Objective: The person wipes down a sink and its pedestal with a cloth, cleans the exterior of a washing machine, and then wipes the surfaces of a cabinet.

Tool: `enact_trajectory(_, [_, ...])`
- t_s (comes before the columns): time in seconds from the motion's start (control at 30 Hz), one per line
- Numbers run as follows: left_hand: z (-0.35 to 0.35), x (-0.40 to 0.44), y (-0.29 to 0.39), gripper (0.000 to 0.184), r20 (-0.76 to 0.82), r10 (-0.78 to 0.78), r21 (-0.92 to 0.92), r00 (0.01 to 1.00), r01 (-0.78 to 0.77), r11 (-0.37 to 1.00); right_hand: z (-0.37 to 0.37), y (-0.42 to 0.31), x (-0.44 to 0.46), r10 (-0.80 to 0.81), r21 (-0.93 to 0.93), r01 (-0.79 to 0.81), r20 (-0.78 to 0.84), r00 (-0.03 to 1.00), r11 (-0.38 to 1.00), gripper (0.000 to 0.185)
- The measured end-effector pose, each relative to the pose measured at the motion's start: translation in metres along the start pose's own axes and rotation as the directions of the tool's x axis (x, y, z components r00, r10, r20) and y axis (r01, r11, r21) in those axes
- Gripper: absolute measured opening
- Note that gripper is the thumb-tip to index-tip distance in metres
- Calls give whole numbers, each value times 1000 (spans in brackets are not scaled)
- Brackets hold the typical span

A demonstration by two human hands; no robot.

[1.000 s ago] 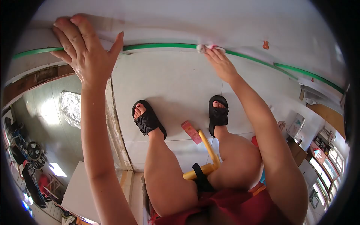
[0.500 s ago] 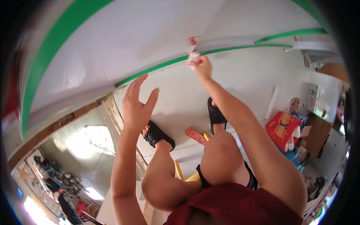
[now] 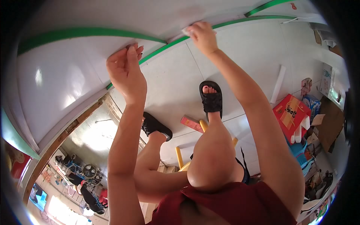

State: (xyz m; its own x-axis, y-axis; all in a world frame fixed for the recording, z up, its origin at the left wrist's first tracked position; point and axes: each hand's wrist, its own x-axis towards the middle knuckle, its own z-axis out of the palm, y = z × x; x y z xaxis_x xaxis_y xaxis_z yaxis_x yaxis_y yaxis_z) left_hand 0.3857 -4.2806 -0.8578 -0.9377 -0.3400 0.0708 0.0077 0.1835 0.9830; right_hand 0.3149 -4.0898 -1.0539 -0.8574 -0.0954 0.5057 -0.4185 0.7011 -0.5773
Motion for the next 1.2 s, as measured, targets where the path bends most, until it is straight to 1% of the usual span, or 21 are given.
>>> enact_trajectory(0.03, [5,4,-2,16,-17,25,-24,1000,-26,999,0,5,4,-142,56,140,44,989,989,13])
enact_trajectory(0.07, [7,4,-2,16,-6,41,-31,999,-41,999,15,-10,-1,-108,206,94,57,993,974,12])
enact_trajectory(0.1, [5,4,-2,15,-18,9,28,1000,-8,1000,27,-23,-7,-27,277,-28,191,981,960,21])
enact_trajectory(0.13, [5,5,-1,15,-27,-16,84,999,19,996,45,-34,-16,46,235,-126,319,947,964,22])
enact_trajectory(0.23, [2,4,4,18,-14,-52,126,999,53,991,56,-44,-27,35,189,-66,165,986,980,20])
enact_trajectory(0.33, [9,3,8,17,-72,-84,122,994,92,988,49,-18,-25,-212,84,199,209,954,976,19])
enact_trajectory(0.37, [10,2,10,17,-61,-81,124,995,88,988,39,-4,-19,-204,78,191,203,958,978,19])
enact_trajectory(0.43, [11,1,12,17,-73,-107,138,992,117,984,11,28,-14,-47,-47,69,364,930,997,23])
enact_trajectory(0.5, [12,1,12,17,-75,-117,131,990,126,983,-14,87,-14,-31,-160,78,280,960,984,26])
enact_trajectory(0.57, [14,0,10,19,-73,-104,131,992,113,985,-49,143,-6,-129,-378,173,140,982,910,24])
enact_trajectory(0.63, [18,-3,9,21,-98,-120,120,988,132,984,-89,178,6,27,-370,46,190,981,928,25])
enact_trajectory(0.77, [30,-9,12,27,-182,-231,-5,956,234,972,-84,170,7,161,-367,-95,153,975,925,29])
enact_trajectory(0.83, [39,-15,13,30,-202,-321,-140,925,298,944,-81,131,-2,81,-208,-48,151,985,977,31])
enact_trajectory(0.93, [48,-32,16,34,-133,-451,-246,883,411,878,-90,87,-3,59,-216,-46,55,997,975,30])
enact_trajectory(0.97, [49,-36,16,35,-119,-452,-240,884,416,877,-116,55,8,280,33,-280,11,960,959,28])
enact_trajectory(1.0, [50,-39,16,36,-105,-453,-234,885,421,876,-151,18,24,490,285,-477,29,871,832,26])
enact_trajectory(1.03, [51,-41,17,35,-52,-438,-206,898,419,884,-188,3,33,413,420,-373,-6,911,827,24])
enact_trajectory(1.07, [51,-46,18,34,3,-430,-176,903,423,889,-227,-18,45,377,843,-217,19,926,493,24])
enact_trajectory(1.1, [53,-49,21,34,-6,-438,-169,899,430,887,-268,-4,55,-17,848,-9,21,1000,530,62])
enact_trajectory(1.13, [56,-52,24,33,7,-438,-126,899,436,891,-301,-19,58,-123,847,-5,83,989,532,63])
enact_trajectory(1.2, [60,-58,25,27,55,-434,-113,899,438,892,-338,-46,60,-200,721,-50,257,945,691,63])
